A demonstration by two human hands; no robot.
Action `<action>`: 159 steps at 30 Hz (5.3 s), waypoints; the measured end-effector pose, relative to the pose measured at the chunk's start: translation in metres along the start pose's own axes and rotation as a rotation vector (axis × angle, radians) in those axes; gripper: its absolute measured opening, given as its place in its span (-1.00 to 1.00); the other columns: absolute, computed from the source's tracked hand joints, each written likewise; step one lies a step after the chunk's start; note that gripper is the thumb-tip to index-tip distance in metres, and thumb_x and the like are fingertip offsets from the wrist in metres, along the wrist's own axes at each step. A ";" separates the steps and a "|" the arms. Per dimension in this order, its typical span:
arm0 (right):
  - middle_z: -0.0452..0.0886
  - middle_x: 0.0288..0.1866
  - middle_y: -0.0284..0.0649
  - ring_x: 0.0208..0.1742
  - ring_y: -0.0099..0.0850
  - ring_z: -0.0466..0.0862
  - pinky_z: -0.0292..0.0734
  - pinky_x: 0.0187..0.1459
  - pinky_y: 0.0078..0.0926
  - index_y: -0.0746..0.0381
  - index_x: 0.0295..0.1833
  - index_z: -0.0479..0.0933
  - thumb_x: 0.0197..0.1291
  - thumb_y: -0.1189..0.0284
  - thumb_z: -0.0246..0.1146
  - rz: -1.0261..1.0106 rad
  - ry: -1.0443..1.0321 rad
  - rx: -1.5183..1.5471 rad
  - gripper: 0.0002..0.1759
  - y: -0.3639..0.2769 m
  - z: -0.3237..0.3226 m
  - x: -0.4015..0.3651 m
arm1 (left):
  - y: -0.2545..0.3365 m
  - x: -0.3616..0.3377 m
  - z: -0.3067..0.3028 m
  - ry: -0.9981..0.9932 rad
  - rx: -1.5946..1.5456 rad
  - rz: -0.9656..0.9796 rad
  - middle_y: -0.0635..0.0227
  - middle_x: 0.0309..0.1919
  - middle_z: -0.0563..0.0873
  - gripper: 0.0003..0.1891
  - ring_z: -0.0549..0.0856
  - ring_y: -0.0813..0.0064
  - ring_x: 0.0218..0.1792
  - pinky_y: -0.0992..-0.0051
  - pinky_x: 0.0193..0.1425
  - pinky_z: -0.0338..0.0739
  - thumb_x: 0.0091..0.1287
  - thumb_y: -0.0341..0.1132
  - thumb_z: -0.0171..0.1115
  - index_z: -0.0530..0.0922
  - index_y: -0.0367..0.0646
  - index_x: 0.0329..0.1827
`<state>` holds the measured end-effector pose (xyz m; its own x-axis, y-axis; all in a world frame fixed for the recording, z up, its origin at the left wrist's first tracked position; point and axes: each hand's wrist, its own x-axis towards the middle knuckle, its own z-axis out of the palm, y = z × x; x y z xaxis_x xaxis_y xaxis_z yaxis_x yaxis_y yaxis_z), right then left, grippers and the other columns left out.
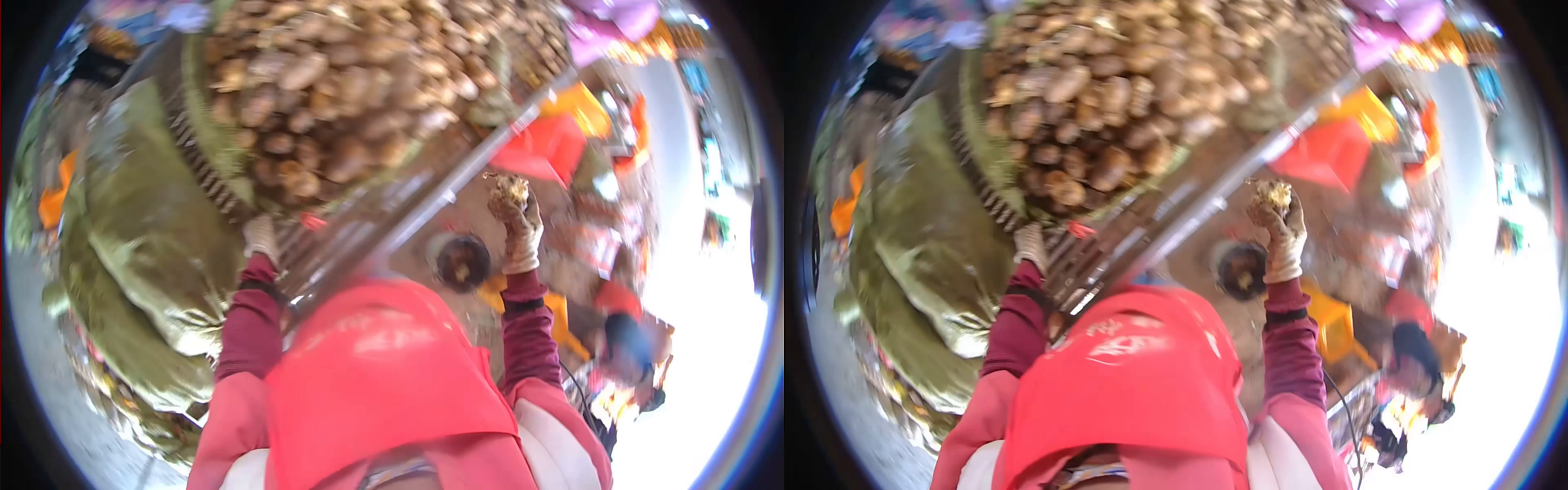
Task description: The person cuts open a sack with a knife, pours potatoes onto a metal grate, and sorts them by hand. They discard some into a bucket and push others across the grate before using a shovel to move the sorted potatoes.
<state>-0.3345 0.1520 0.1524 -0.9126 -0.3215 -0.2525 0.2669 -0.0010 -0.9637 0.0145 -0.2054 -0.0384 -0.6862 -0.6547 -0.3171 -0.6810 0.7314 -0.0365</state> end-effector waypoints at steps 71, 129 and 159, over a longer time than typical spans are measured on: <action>0.64 -0.01 -0.22 -0.03 -0.43 0.65 0.59 0.06 -0.44 0.34 0.08 0.54 0.20 0.67 0.23 -0.232 -0.294 0.059 -0.69 -0.042 0.127 0.011 | -0.008 0.007 0.080 0.115 -0.710 -0.371 0.12 -0.29 0.78 -0.76 0.75 0.20 -0.26 0.31 -0.05 0.64 0.36 -0.47 0.02 0.71 -0.15 -0.21; 0.54 0.24 -0.04 0.42 0.02 0.39 0.34 0.31 0.03 0.22 -0.18 0.67 0.17 0.28 0.28 -1.060 -0.792 -1.712 -0.75 0.033 0.402 0.122 | 0.024 -0.014 0.082 0.017 -0.164 -0.118 0.47 -0.48 0.64 -0.88 0.72 0.45 -0.41 0.28 -0.49 0.40 0.42 -0.35 -0.01 0.49 0.05 -0.10; 0.56 0.21 0.09 0.23 0.08 0.55 0.48 0.23 -0.07 0.21 0.33 0.42 0.07 0.37 0.42 -0.829 -0.115 -1.110 -0.33 -0.010 0.304 0.252 | 0.019 -0.022 0.078 0.019 -0.045 -0.049 0.42 -0.43 0.65 -0.86 0.71 0.40 -0.38 0.28 -0.33 0.50 0.44 -0.25 0.02 0.52 -0.01 -0.08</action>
<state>-0.4732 -0.2171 0.1253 -0.6374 -0.6724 0.3762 -0.7659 0.4992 -0.4052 0.0365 -0.1622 -0.1060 -0.6562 -0.6932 -0.2982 -0.7243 0.6895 -0.0088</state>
